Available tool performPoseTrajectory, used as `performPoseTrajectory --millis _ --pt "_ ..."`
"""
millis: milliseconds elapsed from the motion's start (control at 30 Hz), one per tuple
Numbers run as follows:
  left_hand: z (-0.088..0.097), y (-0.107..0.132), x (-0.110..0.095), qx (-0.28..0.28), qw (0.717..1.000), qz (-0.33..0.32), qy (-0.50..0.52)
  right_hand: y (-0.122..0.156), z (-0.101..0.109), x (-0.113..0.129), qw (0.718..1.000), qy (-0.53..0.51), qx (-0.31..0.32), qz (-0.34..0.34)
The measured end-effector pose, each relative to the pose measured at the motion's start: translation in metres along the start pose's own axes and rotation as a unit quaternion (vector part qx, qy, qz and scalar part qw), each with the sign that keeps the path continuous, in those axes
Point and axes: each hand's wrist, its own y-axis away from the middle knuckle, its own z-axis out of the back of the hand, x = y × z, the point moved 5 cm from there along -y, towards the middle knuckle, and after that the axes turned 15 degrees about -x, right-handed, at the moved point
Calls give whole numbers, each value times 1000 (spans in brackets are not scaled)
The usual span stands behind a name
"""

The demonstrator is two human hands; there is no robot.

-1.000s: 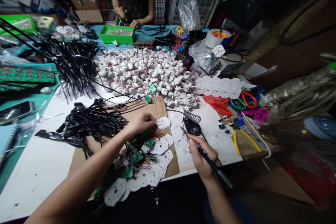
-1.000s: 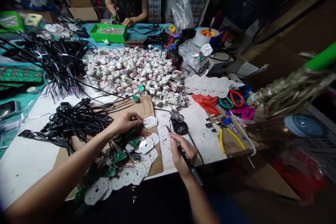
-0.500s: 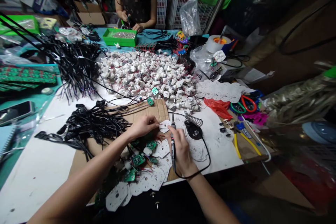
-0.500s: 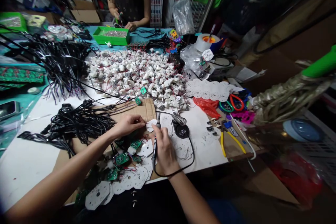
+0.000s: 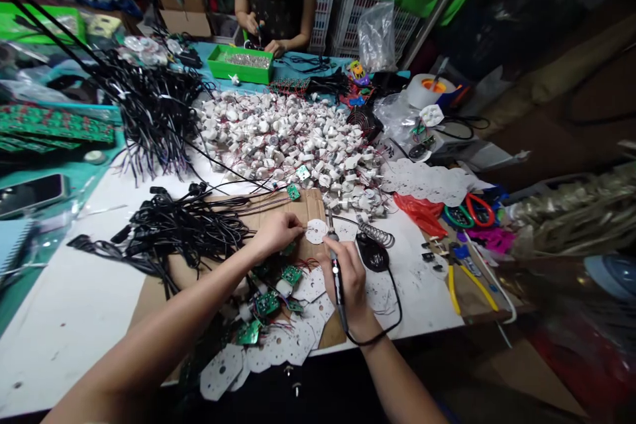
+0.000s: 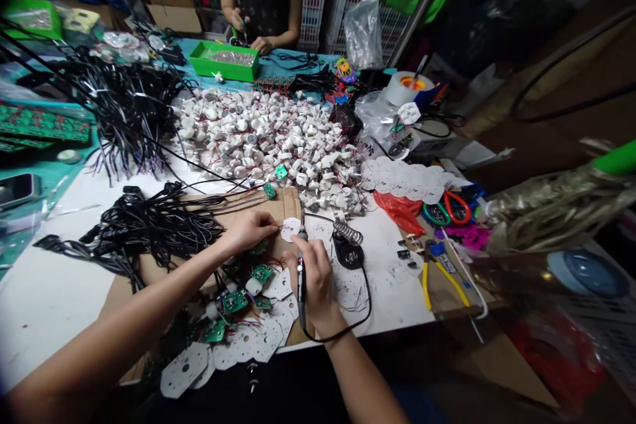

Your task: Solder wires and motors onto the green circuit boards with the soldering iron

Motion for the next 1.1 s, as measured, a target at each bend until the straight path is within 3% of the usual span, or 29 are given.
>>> performPoseTrajectory --millis 200,433,867,1100 --pt "0 -8 -1 -12 998 24 -50 11 9 3 999 -41 -20 -26" --pt "5 -11 -3 22 998 23 -59 19 8 -5 994 -60 -30 -87" --pt "6 -15 1 39 998 45 -12 22 2 -7 993 -60 -26 -102" --pt "8 -14 -3 40 998 46 -34 22 0 -9 993 -50 -15 -103"
